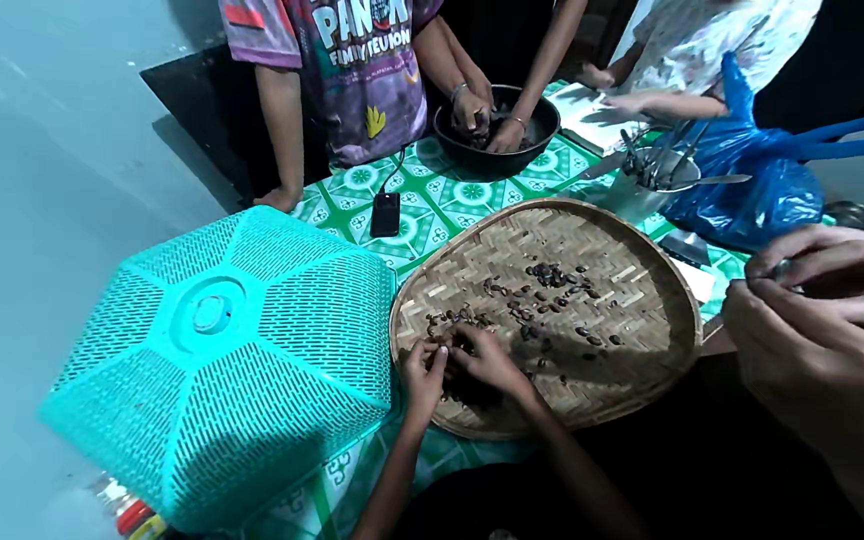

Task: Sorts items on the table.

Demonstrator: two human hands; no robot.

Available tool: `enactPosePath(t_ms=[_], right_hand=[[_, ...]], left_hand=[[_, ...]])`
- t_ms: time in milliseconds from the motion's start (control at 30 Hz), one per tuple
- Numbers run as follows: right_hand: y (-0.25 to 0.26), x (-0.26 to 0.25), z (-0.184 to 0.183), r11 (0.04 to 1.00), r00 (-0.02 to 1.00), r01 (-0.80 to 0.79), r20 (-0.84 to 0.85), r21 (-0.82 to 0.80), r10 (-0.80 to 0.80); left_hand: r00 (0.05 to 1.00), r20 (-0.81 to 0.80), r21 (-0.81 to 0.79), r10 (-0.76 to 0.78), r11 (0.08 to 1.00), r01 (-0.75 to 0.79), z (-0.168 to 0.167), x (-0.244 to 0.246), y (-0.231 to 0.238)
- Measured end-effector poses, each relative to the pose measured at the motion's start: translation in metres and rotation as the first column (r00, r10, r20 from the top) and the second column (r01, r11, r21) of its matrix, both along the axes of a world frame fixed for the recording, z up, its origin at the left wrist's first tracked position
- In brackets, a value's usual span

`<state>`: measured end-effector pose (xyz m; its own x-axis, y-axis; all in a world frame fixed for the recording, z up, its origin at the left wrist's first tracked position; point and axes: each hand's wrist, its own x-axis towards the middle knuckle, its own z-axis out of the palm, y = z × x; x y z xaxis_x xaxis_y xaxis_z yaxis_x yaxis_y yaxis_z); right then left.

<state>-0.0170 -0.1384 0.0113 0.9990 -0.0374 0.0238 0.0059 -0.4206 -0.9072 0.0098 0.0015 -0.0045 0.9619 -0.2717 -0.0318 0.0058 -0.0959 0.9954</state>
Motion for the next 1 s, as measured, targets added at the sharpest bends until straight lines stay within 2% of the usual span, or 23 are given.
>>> enactPosePath(t_ms=[133, 333, 800, 1000], right_hand=[[0.002, 0.000, -0.006, 0.999, 0.994, 0.032, 0.106, 0.021, -0.034], [-0.002, 0.000, -0.010, 0.997, 0.980, 0.060, 0.185, 0.050, -0.069], [0.000, 0.000, -0.011, 0.997, 0.976, 0.078, 0.205, 0.000, -0.077], [0.000, -0.001, -0.010, 0.998, 0.980, 0.068, 0.187, -0.004, -0.066]], left_hand=[[0.996, -0.094, -0.090, -0.006, 0.996, -0.002, 0.003, 0.001, 0.000], [0.993, -0.083, -0.193, -0.082, 0.979, 0.065, 0.000, 0.003, 0.003], [0.999, 0.039, -0.197, -0.031, 0.980, 0.038, -0.005, 0.001, 0.004], [0.999, 0.025, -0.211, -0.039, 0.976, 0.044, -0.006, 0.002, 0.005]])
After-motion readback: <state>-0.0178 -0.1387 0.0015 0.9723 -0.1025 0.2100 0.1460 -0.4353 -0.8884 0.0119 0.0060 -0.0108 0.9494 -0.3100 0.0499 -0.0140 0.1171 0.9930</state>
